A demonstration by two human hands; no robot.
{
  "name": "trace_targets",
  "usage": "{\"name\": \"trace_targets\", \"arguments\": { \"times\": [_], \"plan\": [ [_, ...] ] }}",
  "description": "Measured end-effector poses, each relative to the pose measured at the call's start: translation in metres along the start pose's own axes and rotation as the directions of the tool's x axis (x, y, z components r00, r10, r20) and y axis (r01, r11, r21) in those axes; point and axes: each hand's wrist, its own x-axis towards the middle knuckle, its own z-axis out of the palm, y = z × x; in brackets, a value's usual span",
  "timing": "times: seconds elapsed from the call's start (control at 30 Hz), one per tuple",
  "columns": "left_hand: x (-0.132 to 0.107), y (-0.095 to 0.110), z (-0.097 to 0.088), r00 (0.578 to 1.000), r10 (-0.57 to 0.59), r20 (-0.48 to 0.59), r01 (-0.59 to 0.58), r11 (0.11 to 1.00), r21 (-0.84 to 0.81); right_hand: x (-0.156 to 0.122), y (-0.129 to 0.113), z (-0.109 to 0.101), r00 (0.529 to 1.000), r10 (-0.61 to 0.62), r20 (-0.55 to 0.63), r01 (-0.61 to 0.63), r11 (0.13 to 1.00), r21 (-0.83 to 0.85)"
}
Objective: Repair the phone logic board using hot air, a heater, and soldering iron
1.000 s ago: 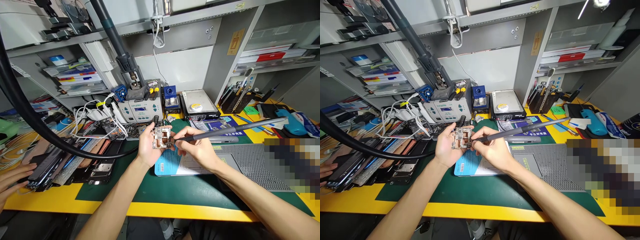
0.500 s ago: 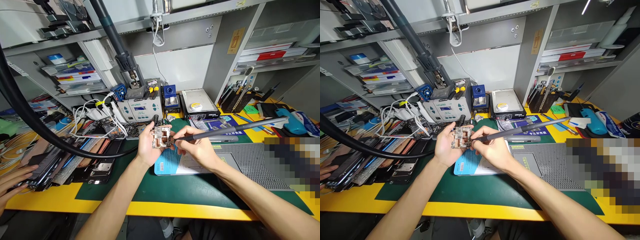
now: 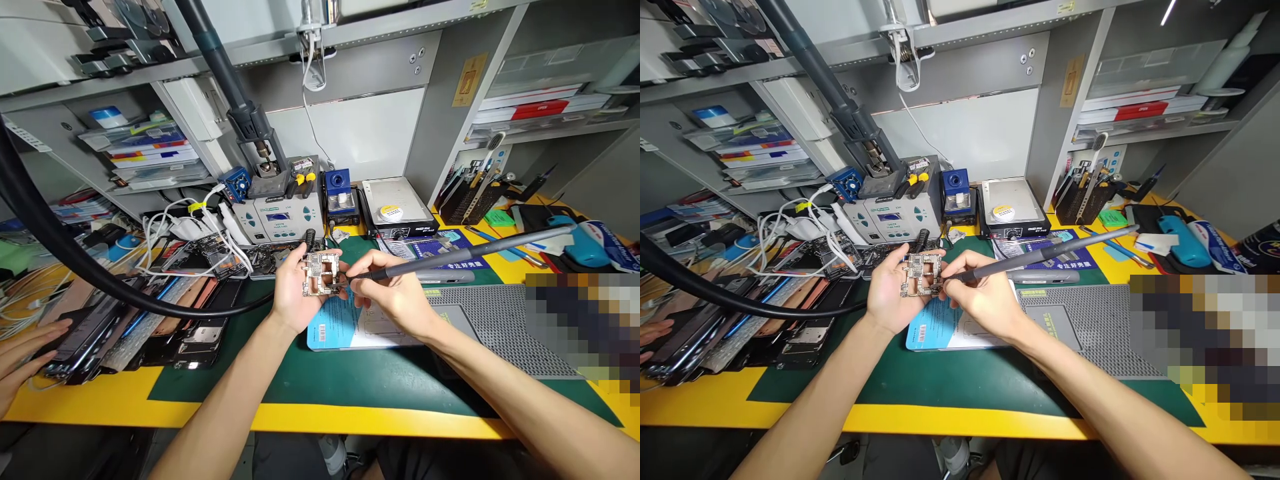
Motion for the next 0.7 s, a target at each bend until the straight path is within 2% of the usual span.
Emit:
{"name": "trace_targets", "arguments": {
  "times": [0.7],
  "plan": [
    [0.0031,-0.0019,-0.0058,0.999,-0.010,0.030,0.010,1.000,-0.022,-0.0004,0.0012,-0.0016,1.000,-0.001,0.010,0.001,1.000,-0.010]
  ]
}}
